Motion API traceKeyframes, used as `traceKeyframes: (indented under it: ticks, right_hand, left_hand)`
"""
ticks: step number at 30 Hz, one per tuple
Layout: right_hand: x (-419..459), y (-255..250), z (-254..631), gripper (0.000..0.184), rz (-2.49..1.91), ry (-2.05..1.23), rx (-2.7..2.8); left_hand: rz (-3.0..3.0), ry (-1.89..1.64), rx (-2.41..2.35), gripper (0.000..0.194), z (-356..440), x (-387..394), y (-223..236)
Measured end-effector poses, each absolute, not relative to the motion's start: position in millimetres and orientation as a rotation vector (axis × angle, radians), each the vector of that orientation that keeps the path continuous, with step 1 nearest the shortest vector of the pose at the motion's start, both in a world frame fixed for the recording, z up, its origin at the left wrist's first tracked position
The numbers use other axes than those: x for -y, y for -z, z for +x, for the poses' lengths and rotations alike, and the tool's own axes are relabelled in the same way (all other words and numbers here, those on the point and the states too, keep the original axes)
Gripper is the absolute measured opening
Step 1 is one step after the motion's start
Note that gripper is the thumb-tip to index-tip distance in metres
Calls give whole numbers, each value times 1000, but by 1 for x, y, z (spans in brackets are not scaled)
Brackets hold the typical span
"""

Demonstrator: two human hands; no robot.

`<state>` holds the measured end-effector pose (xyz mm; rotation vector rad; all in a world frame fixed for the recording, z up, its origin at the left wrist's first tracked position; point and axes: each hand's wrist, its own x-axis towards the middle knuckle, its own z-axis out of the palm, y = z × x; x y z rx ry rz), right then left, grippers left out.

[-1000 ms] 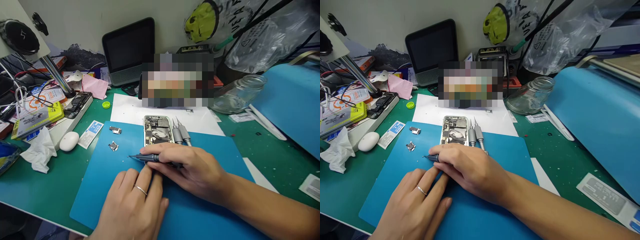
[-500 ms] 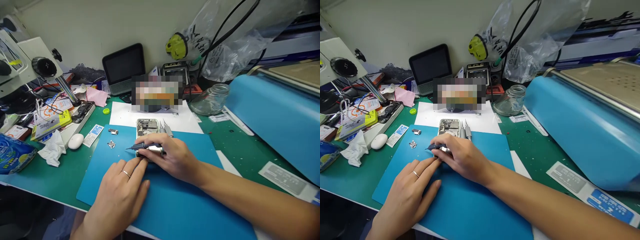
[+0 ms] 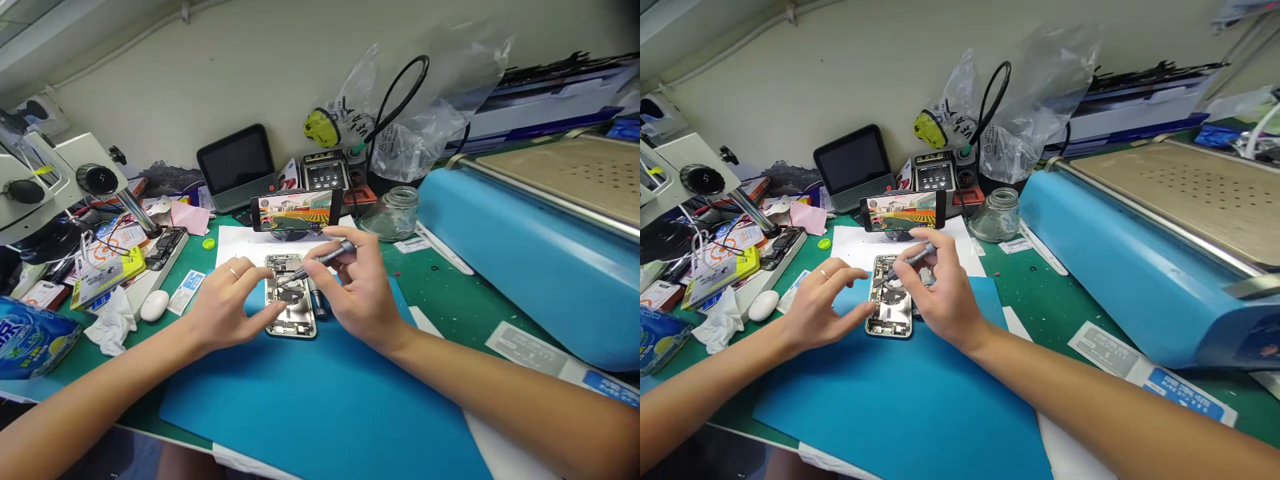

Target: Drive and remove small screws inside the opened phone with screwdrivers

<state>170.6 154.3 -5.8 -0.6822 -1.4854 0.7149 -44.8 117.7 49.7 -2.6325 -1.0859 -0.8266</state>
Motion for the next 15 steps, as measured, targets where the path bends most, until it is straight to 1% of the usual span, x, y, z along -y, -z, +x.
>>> traceKeyframes:
  ticks: [4, 9, 15]
  right_hand:
    - [-159, 6, 175, 35, -706, -718, 1422]
    - [-161, 7, 175, 29, -712, -761, 1430]
    - [-158, 7, 174, 31, -667, -798, 1495]
  left_hand:
    - [-2673, 905, 985, 29, -42, -131, -31]
    - [-2714, 944, 1029, 25, -45, -127, -24]
    - [-2723, 929, 1053, 18, -47, -128, -21]
